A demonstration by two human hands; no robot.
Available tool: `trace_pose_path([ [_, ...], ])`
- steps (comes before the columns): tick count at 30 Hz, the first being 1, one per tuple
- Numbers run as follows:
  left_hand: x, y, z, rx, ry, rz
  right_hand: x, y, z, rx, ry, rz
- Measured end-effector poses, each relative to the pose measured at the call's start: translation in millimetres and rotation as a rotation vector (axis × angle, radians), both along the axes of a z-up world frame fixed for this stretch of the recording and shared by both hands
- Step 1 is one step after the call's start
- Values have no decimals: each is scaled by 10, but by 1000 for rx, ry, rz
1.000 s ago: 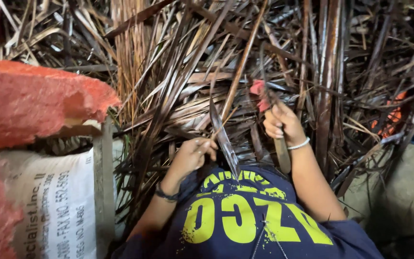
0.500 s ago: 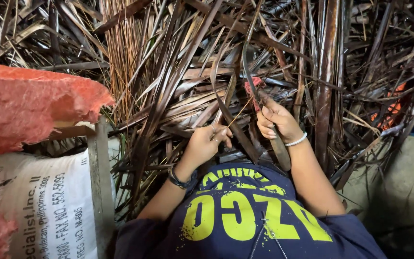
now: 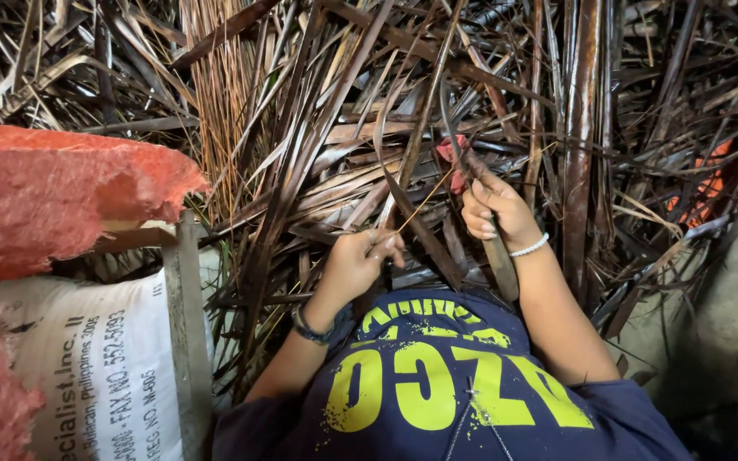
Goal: Stripping leaves or fibers from long plant stalks using a small knife
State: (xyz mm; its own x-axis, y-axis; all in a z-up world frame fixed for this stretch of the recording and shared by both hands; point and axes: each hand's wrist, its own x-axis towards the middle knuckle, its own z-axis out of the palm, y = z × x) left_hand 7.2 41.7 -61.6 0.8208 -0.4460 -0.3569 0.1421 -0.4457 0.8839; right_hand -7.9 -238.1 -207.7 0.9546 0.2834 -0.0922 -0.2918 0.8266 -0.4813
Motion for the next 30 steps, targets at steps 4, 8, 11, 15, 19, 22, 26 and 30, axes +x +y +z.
trace_pose_path([
  [4,-120,306,70,87,13,12,29,-8,16,23,-19,-7],
  [8,-252,843,-99,109,91,61,101,-163,-195,113,21,-14],
  [11,-279,1047,400,156,117,217,96,-174,-254,98,23,-31],
  [15,-210,1000,456,262,63,249,75,-122,-54,130,32,9],
  [19,-101,614,438,186,-69,158,22,-32,270,136,-31,53],
  [22,-20,312,322,141,-153,89,-45,41,310,192,-52,79],
  [26,53,-11,229,176,-246,8,-11,157,611,196,-137,131],
  [30,85,-121,216,169,-244,-24,-18,167,563,175,-141,115],
])
